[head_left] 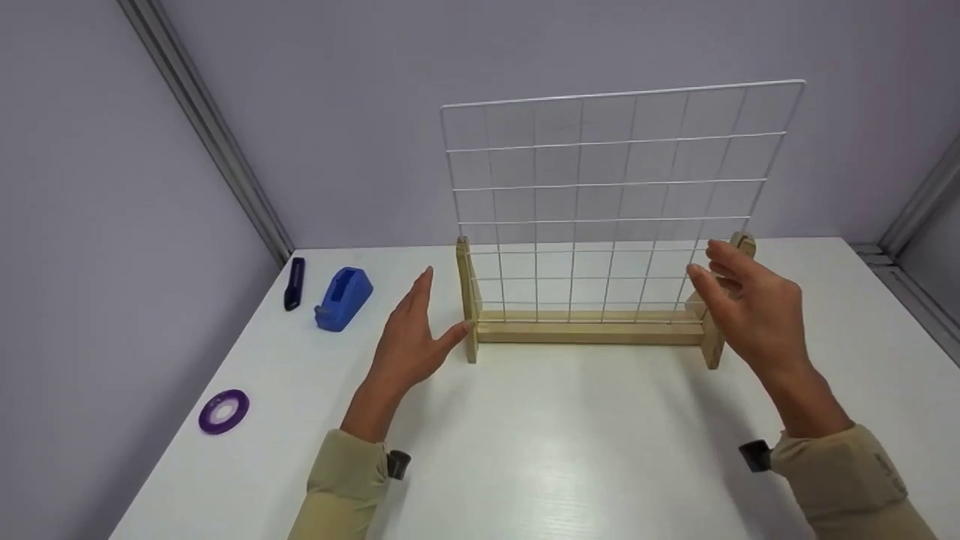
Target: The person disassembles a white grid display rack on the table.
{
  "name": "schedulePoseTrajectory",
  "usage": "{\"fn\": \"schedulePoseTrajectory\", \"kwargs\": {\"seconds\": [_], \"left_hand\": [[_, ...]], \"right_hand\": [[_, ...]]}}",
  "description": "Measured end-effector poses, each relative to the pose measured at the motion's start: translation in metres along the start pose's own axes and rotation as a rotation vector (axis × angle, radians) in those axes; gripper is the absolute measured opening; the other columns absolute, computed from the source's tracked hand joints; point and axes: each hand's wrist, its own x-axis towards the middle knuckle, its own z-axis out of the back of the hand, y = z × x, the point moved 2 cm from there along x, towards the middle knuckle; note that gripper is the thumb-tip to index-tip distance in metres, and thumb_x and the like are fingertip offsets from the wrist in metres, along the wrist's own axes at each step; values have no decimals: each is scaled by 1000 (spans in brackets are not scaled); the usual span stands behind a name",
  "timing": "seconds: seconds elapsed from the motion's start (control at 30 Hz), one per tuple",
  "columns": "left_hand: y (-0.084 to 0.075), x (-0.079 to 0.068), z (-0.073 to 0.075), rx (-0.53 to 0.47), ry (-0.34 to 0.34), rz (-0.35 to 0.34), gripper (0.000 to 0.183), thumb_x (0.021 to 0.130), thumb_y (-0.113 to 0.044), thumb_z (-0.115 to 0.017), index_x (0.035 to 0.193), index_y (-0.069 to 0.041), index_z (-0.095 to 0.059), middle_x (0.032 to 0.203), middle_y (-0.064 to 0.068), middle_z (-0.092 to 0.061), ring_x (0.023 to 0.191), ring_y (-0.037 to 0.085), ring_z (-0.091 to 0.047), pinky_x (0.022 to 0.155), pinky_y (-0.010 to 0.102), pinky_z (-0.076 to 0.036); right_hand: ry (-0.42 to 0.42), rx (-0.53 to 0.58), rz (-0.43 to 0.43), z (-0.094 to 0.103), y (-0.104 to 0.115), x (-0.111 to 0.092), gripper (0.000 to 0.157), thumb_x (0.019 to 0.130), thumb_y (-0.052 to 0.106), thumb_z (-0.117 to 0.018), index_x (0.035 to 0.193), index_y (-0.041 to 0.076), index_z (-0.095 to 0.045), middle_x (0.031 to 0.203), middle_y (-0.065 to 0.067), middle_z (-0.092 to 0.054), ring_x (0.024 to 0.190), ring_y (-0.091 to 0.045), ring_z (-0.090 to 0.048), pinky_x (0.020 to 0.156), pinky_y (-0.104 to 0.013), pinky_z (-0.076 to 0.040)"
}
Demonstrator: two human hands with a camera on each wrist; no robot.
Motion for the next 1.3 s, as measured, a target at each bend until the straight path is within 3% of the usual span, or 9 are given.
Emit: {"fn": "schedulePoseTrajectory", "kwargs": {"seconds": [0.27, 0.73, 0.87, 0.97, 1.23, 1.27, 1.3], "left_hand": [[0, 7, -1, -27, 15, -12, 95, 94, -56, -65, 165, -21, -11, 170, 8, -20, 156, 32, -25, 125, 54, -26], [4, 34, -8, -232, 0, -5, 76, 99, -44, -64, 162, -29, -25, 166, 3, -33, 153, 30, -33, 124, 52, -30], [9, 37, -16, -260, 10, 6, 73, 99, -44, -64, 161, -29, -28, 165, 5, -34, 153, 31, -33, 124, 52, -29], [11, 40, -20, -295, 7, 1, 72, 99, -45, -63, 161, -29, -29, 164, 7, -37, 152, 31, -34, 124, 54, -29], [5, 52, -18, -340, 29, -33, 76, 100, -48, -61, 162, -21, -27, 165, 2, -35, 152, 23, -36, 124, 47, -32], [3, 53, -18, -345, 33, -42, 76, 100, -48, -61, 162, -20, -27, 165, 2, -35, 152, 23, -36, 124, 46, -32], [1, 53, -18, -348, 37, -48, 75, 100, -48, -61, 162, -20, -27, 165, 1, -35, 152, 22, -36, 124, 46, -32]], "right_hand": [[10, 57, -13, -16, 4, 4, 48, 100, 30, -65, 139, 4, -61, 135, -18, -66, 115, -38, -69, 78, 7, -38], [-34, 74, -34, -35, 11, 14, 43, 101, 30, -64, 135, 5, -65, 132, -15, -69, 115, -34, -70, 80, 5, -40], [-44, 70, -51, -43, 11, 12, 40, 100, 27, -66, 133, 4, -66, 130, -16, -70, 112, -34, -72, 86, -23, -59], [-62, 79, -58, -49, 12, 12, 39, 98, 23, -68, 132, 3, -67, 128, -18, -70, 112, -35, -72, 89, -47, -59], [-116, 106, -84, -56, 18, 19, 42, 98, 23, -68, 135, 4, -65, 129, -18, -69, 110, -35, -72, 89, -50, -59], [-131, 94, -87, -56, 18, 19, 42, 98, 24, -68, 135, 4, -65, 129, -17, -69, 109, -34, -73, 88, -49, -59], [-140, 78, -95, -56, 18, 19, 42, 99, 26, -67, 135, 6, -65, 130, -16, -69, 108, -34, -73, 87, -41, -61]]}}
